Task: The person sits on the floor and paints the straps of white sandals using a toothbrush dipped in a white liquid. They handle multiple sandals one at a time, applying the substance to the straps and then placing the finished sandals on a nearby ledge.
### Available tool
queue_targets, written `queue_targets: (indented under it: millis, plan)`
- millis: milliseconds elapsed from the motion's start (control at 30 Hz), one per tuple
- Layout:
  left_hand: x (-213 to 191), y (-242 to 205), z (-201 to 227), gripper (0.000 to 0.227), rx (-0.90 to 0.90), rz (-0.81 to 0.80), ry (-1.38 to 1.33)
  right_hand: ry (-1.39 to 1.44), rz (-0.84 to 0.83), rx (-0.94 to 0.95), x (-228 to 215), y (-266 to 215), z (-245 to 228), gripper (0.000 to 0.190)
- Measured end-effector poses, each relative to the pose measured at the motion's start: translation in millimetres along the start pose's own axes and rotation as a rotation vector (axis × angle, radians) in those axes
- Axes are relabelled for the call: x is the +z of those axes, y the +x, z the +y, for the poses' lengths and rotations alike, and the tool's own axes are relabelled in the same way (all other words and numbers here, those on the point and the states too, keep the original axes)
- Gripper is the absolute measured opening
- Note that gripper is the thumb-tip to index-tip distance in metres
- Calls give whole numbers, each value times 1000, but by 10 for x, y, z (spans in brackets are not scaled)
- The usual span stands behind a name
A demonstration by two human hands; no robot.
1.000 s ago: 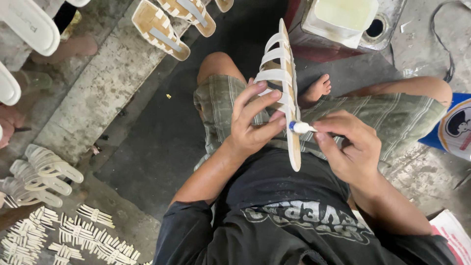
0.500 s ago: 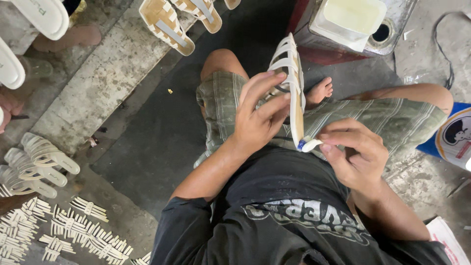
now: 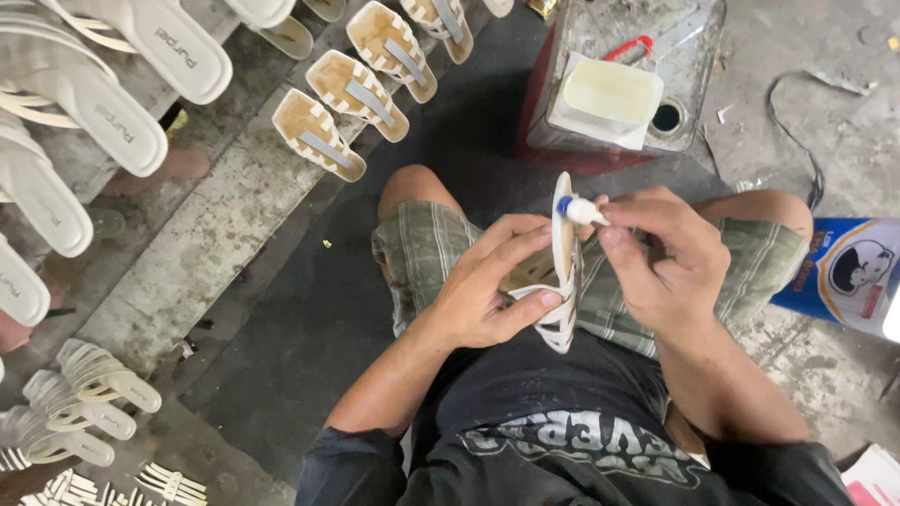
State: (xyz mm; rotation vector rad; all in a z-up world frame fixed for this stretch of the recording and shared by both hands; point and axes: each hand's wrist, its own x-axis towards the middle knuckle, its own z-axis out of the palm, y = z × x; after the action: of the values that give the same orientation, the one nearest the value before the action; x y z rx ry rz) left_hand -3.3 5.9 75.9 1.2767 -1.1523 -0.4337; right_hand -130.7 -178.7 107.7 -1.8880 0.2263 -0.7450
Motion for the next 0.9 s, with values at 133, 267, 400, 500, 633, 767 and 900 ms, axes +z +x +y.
queue_targets:
  millis: [133,267,400,500,633,767,900]
  plan:
    - [-45,17,76,59,-79,-14,-11,-37,-24,-49,-11,26,-13,12]
    - [-82,36,160,62,-116,-15,-47,-90,-47,-67,-56,31,13,13]
    - [-117,52,246,64,-162,-19,-39,-147,-92,-85,-146,30,42,13]
    - [-142,66,293,66,-164,-24,-104,-163,-133,-100,-221,27,54,13]
    - [-144,66,320,62,-171,-27,-233,-234,-181,-153,-311,33,49,13]
    - [-121,53,317,59,-215,-20,-343,-299,-220,-231,-356,151,13,13]
    - [-65,52,291,46,-349,-18,-366,-415,-161,-274,-393,286,-17,10]
